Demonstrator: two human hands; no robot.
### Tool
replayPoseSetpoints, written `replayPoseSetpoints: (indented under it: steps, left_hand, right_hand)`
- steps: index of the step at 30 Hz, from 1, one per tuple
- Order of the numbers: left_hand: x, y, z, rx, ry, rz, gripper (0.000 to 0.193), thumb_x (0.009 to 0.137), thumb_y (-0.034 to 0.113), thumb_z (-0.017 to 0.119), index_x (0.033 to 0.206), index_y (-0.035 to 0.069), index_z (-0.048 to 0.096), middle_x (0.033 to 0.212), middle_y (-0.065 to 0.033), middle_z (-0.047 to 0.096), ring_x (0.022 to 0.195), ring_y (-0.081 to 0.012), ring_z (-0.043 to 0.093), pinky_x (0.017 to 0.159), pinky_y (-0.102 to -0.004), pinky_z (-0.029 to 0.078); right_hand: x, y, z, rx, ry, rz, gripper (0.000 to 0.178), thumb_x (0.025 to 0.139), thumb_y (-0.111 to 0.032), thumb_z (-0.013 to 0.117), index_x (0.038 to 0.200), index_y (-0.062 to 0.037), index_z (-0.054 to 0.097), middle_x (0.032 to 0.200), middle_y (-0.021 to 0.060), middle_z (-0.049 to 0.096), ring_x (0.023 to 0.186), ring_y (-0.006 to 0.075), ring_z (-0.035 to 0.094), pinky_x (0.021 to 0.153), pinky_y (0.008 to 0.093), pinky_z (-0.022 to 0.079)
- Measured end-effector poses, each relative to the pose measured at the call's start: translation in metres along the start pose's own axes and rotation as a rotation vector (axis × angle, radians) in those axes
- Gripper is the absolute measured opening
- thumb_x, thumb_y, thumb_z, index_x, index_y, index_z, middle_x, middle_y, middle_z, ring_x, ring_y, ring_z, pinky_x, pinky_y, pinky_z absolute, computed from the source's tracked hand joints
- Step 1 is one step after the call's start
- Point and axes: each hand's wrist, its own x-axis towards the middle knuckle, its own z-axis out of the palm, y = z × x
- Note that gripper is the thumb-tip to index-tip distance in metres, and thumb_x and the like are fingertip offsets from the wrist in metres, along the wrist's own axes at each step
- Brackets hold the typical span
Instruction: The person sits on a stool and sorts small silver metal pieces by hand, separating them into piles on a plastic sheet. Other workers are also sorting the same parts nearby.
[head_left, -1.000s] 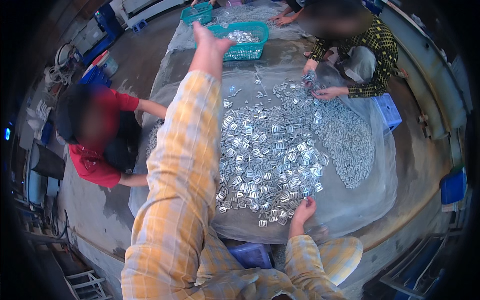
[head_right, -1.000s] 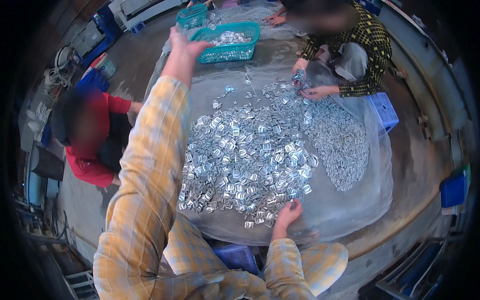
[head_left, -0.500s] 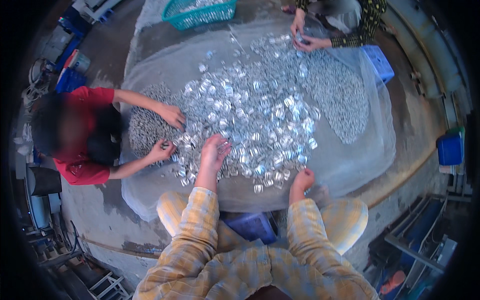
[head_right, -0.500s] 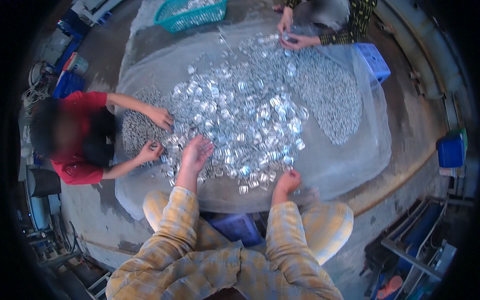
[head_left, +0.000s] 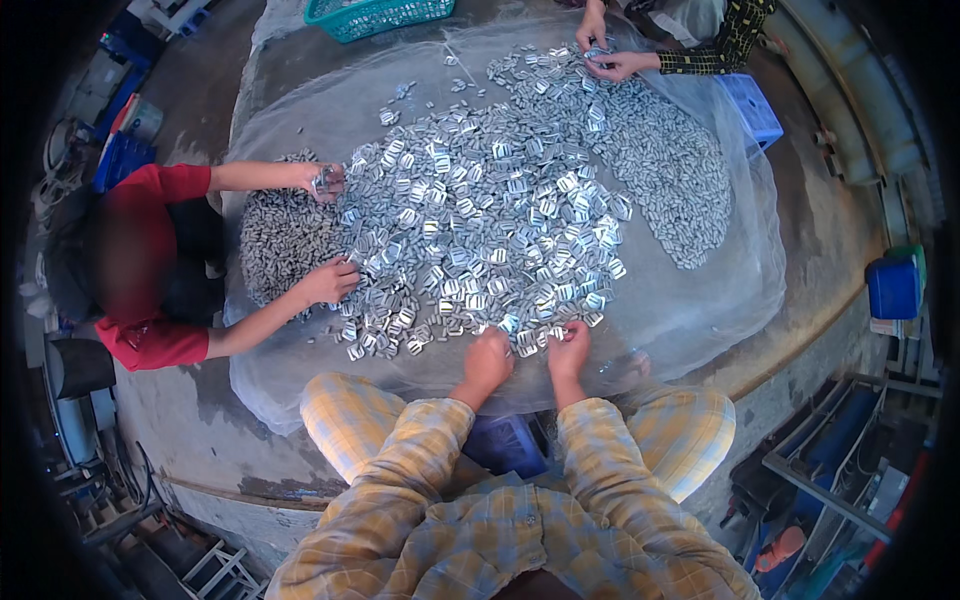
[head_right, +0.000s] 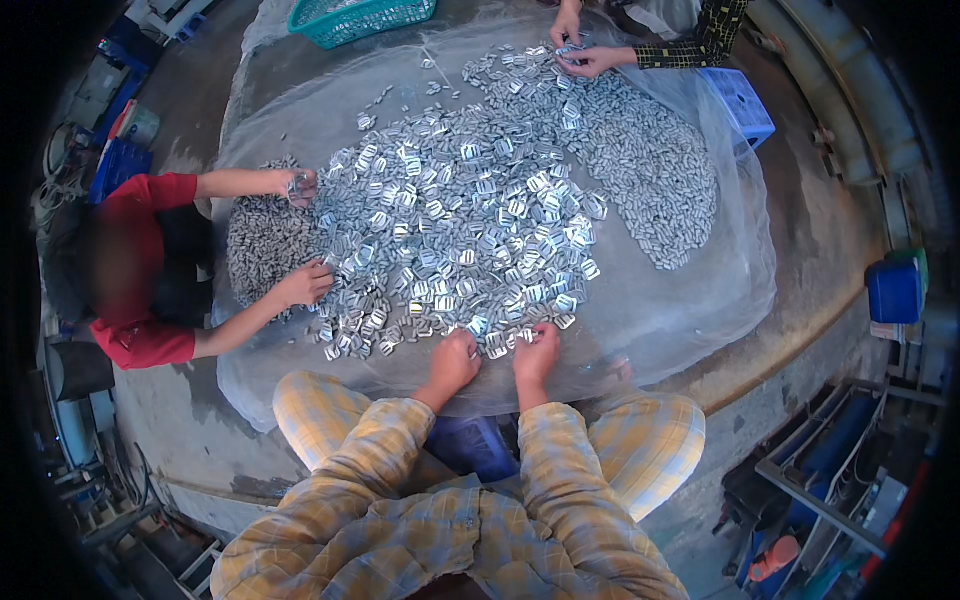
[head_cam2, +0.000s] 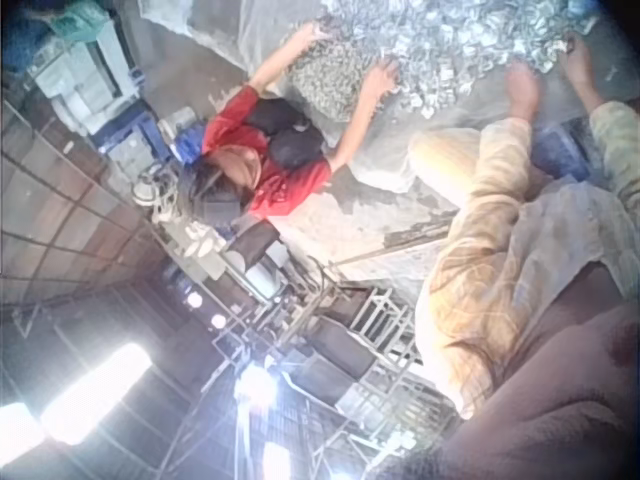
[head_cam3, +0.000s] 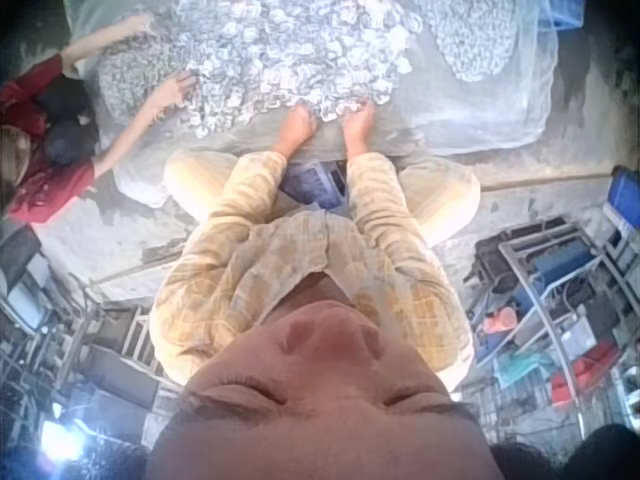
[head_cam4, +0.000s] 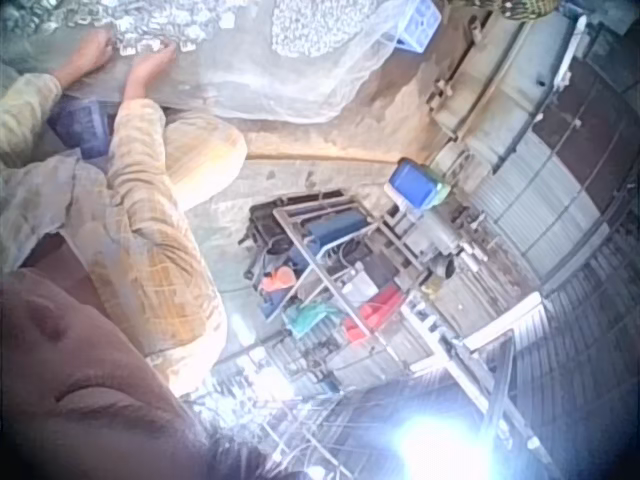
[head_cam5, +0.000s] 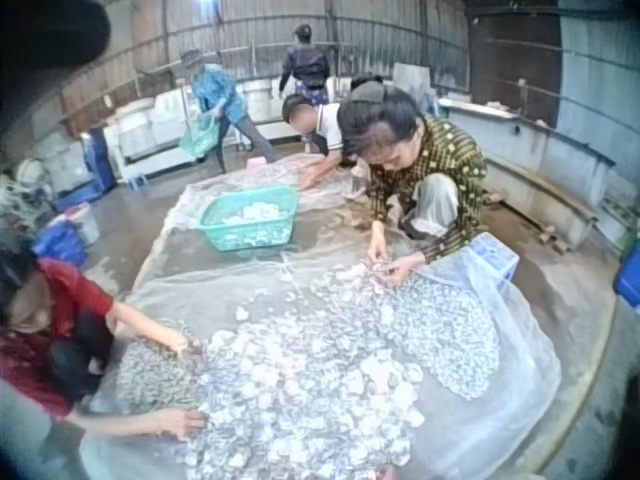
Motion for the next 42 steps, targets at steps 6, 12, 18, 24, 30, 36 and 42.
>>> replayPoseSetpoints:
  steps: [6, 12, 18, 24, 30, 36, 42]
  left_hand:
    - [0.017, 0.036, -0.007, 0.014, 0.034, 0.027, 0.023, 0.073, 0.013, 0.06, 0.093, 0.008, 0.05, 0.092, -0.0157, 0.054, 0.077, -0.0353, 0.058, 0.064, -0.0438, 0.047]
    - [0.024, 0.015, 0.001, -0.208, 0.201, 0.05, 0.016, 0.068, 0.015, 0.066, 0.077, 0.007, 0.056, 0.083, -0.0123, 0.056, 0.071, -0.0304, 0.06, 0.06, -0.0407, 0.046]
    - [0.024, -0.003, -0.021, -0.182, 0.299, -0.133, 0.018, 0.063, 0.017, 0.07, 0.07, 0.008, 0.057, 0.079, -0.0106, 0.057, 0.073, -0.0269, 0.059, 0.062, -0.0365, 0.046]
    - [0.029, 0.0, -0.015, -0.328, 0.326, -0.044, 0.017, 0.062, 0.008, 0.066, 0.073, 0.006, 0.053, 0.076, -0.007, 0.056, 0.072, -0.0215, 0.059, 0.063, -0.0327, 0.046]
    - [0.042, -0.035, -0.006, -1.053, 0.207, -0.2, 0.021, 0.062, 0.004, 0.06, 0.08, 0.005, 0.05, 0.079, -0.0073, 0.057, 0.075, -0.0155, 0.059, 0.064, -0.03, 0.046]
    - [0.029, 0.01, -0.008, -0.161, 0.128, -0.069, 0.023, 0.063, 0.016, 0.069, 0.081, 0.008, 0.057, 0.083, -0.0108, 0.06, 0.08, -0.0283, 0.06, 0.07, -0.0363, 0.047]
    - [0.039, -0.004, -0.009, -0.424, 0.004, -0.025, 0.018, 0.063, 0.01, 0.07, 0.068, 0.005, 0.053, 0.067, -0.004, 0.056, 0.067, -0.0167, 0.058, 0.061, -0.0308, 0.046]
  right_hand:
    - [0.018, 0.017, 0.005, 0.463, -0.073, 0.335, 0.031, 0.066, 0.002, 0.068, 0.09, -0.0057, 0.051, 0.07, 0.004, 0.052, 0.057, 0.013, 0.051, 0.048, 0.0248, 0.045]
    - [0.012, -0.002, -0.008, 0.004, -0.175, 0.161, 0.029, 0.065, -0.004, 0.071, 0.088, -0.005, 0.053, 0.07, 0.0036, 0.053, 0.064, 0.0131, 0.052, 0.057, 0.0282, 0.044]
    - [0.033, 0.015, 0.0, 0.562, 0.049, 0.558, 0.011, 0.067, -0.001, 0.058, 0.078, -0.0026, 0.057, 0.071, 0.0073, 0.058, 0.066, 0.0174, 0.057, 0.062, 0.0314, 0.046]
    - [0.023, 0.016, -0.009, 0.149, -0.024, 0.382, 0.014, 0.067, -0.001, 0.054, 0.081, -0.0012, 0.056, 0.079, 0.0169, 0.058, 0.075, 0.0316, 0.057, 0.072, 0.0381, 0.045]
    - [0.004, -0.008, -0.01, -0.042, 0.013, 0.075, 0.033, 0.068, -0.009, 0.061, 0.098, -0.0051, 0.048, 0.097, 0.0188, 0.051, 0.096, 0.0361, 0.048, 0.083, 0.0433, 0.038]
    - [0.008, -0.004, -0.018, -0.071, -0.053, 0.044, 0.038, 0.064, -0.015, 0.068, 0.094, -0.0051, 0.047, 0.093, 0.0165, 0.052, 0.091, 0.034, 0.05, 0.078, 0.042, 0.04]
    - [0.024, 0.003, -0.02, -0.114, -0.177, 0.298, 0.027, 0.066, -0.014, 0.065, 0.085, -0.0055, 0.049, 0.083, 0.0157, 0.056, 0.083, 0.0329, 0.053, 0.072, 0.0423, 0.042]
